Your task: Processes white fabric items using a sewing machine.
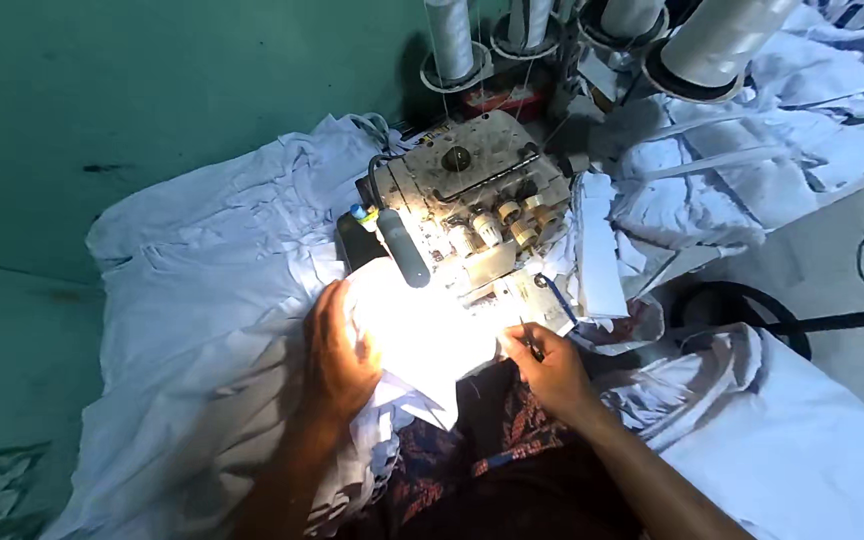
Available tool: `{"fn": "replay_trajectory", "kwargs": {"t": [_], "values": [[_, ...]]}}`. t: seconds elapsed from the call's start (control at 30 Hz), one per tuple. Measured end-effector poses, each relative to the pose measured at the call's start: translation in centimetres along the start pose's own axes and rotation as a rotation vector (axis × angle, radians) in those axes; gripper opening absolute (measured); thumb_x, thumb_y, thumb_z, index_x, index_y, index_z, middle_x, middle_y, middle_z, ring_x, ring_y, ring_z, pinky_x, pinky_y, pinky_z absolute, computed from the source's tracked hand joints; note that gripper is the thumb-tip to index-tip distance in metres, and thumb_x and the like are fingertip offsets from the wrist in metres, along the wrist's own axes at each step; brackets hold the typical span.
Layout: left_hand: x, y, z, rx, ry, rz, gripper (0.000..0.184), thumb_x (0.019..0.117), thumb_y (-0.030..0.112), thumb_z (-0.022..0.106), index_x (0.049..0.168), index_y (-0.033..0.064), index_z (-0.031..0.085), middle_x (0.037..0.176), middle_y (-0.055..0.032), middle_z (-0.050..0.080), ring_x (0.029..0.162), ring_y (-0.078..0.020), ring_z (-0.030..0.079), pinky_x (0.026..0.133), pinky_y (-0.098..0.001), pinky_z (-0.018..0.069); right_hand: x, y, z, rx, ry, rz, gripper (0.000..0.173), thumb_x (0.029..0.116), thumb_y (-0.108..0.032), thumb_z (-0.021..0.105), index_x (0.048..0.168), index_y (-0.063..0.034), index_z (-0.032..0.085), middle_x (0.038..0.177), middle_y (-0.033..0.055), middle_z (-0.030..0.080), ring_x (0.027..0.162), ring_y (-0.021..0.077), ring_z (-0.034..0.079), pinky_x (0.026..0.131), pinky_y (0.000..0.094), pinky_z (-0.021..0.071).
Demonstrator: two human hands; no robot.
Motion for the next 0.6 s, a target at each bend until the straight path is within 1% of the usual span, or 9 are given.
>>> {"fn": "replay_trajectory", "kwargs": {"t": [0.07,0.17,0.2,0.27,0.33,0.4,0.43,0.5,0.6], "values": [[-0.9,-1.0,-0.1,0.026,0.010,-0.004,0.067,0.0923,0.030,0.061,0.151,0.0009,0.046,0.154,-0.0240,0.045,0.144,-0.0396,0.042,0.118,-0.0550,0.0348,-0.1,-0.7,-2.9,-0.143,0.096,-0.137,0.023,0.1010,-0.030,0.063,0.106,-0.0112,0.075,0.092,-0.0008,0.068,0.064,0.0033,0.056,0.057,0.0216,0.0505],[-2.0,-0.9,-1.3,-0.023,0.063,0.033,0.062,0.0911,0.028,0.062,0.144,-0.0025,0.052,0.150,-0.0276,0.048,0.143,-0.0417,0.043,0.119,-0.0539,0.0352,-0.2,-1.6,-8.6,-0.420,0.233,-0.280,0.022,0.0987,-0.027,0.065,0.107,-0.0100,0.076,0.099,0.0035,0.071,0.069,0.0063,0.062,0.062,0.0249,0.0562],[-2.1,-0.4,-1.9,-0.023,0.095,0.046,0.063,0.0902,0.029,0.062,0.143,-0.0036,0.052,0.149,-0.0291,0.049,0.142,-0.0430,0.043,0.119,-0.0536,0.0351,-0.3,-1.7,-10.3,-0.519,0.263,-0.297,0.023,0.0973,-0.027,0.067,0.108,-0.0092,0.076,0.102,0.0058,0.071,0.072,0.0094,0.064,0.065,0.0280,0.0573],[-2.4,1.1,-3.0,-0.023,0.142,0.046,0.063,0.0900,0.030,0.062,0.142,-0.0051,0.053,0.148,-0.0318,0.048,0.141,-0.0461,0.043,0.117,-0.0548,0.0349,0.0,-1.5,-12.8,-0.704,0.260,-0.305,0.028,0.0941,-0.031,0.071,0.112,-0.0096,0.075,0.109,0.0095,0.071,0.082,0.0183,0.069,0.072,0.0385,0.0602],[-2.6,2.7,-3.3,-0.017,0.162,0.066,0.062,0.0895,0.029,0.062,0.141,-0.0050,0.054,0.146,-0.0328,0.048,0.139,-0.0474,0.044,0.116,-0.0554,0.0351,0.8,-0.9,-13.7,-0.825,0.188,-0.336,0.031,0.0917,-0.032,0.074,0.115,-0.0110,0.073,0.115,0.0113,0.070,0.088,0.0238,0.072,0.073,0.0442,0.0621],[-2.9,4.5,-3.2,-0.016,0.149,0.099,0.062,0.0892,0.031,0.061,0.139,-0.0048,0.055,0.146,-0.0333,0.048,0.138,-0.0478,0.044,0.115,-0.0562,0.0359,1.5,0.2,-13.8,-0.873,0.083,-0.349,0.031,0.0921,-0.031,0.073,0.116,-0.0122,0.073,0.120,0.0116,0.068,0.090,0.0256,0.072,0.074,0.0460,0.0620],[-3.1,5.4,-3.1,-0.024,0.139,0.120,0.061,0.0892,0.032,0.062,0.137,-0.0049,0.057,0.146,-0.0340,0.048,0.139,-0.0479,0.044,0.115,-0.0566,0.0360,1.9,0.7,-13.7,-0.871,0.034,-0.341,0.028,0.0917,-0.027,0.072,0.116,-0.0120,0.074,0.121,0.0120,0.068,0.092,0.0265,0.072,0.076,0.0473,0.0618],[-3.7,7.5,-3.0,-0.052,0.133,0.162,0.056,0.0898,0.033,0.064,0.133,-0.0021,0.060,0.144,-0.0346,0.049,0.138,-0.0477,0.044,0.114,-0.0563,0.0364,2.2,1.3,-13.8,-0.831,-0.012,-0.339,0.022,0.0920,-0.020,0.070,0.112,-0.0117,0.075,0.119,0.0113,0.069,0.092,0.0246,0.072,0.078,0.0457,0.0618],[-4.4,10.3,-2.5,-0.132,0.131,0.190,0.048,0.0916,0.034,0.065,0.132,0.0072,0.063,0.140,-0.0273,0.054,0.138,-0.0417,0.045,0.114,-0.0527,0.0359,2.8,1.5,-14.3,-0.711,-0.033,-0.315,0.018,0.0963,-0.019,0.067,0.109,-0.0094,0.076,0.115,0.0095,0.068,0.090,0.0183,0.070,0.080,0.0394,0.0618]]}}
Point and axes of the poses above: each hand's wrist, its own x-axis towards the middle knuckle, its own z-axis out of the palm, y = z × x, the point moved 7 cm from there along x, towards the middle knuckle
